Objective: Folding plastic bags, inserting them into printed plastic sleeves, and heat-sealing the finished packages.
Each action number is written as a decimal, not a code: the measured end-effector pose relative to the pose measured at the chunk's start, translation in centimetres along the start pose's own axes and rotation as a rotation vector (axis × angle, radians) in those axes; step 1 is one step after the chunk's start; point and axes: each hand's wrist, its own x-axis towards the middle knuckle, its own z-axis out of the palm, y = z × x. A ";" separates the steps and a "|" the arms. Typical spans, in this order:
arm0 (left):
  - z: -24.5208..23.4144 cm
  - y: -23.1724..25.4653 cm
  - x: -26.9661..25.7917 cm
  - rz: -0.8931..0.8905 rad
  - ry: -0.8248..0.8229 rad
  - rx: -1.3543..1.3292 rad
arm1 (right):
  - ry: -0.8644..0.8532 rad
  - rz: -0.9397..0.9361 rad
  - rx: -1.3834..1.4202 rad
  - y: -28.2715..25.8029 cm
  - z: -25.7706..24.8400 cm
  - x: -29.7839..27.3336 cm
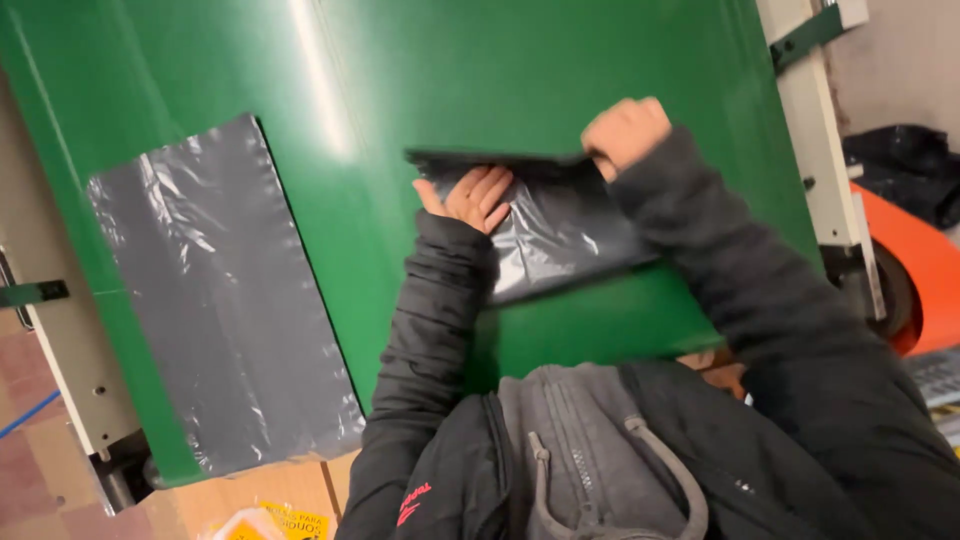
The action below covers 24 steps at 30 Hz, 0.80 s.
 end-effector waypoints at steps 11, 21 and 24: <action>3.0 -3.0 -14.5 0.619 0.390 1.088 | 0.145 -0.113 -0.082 -3.0 4.5 -14.4; 10.1 -4.4 -14.0 0.471 -0.341 2.522 | -0.143 -0.134 0.081 -15.8 4.1 -11.0; 7.3 -6.0 -5.2 0.102 -0.878 1.748 | -0.389 0.144 0.510 -12.9 12.3 -16.7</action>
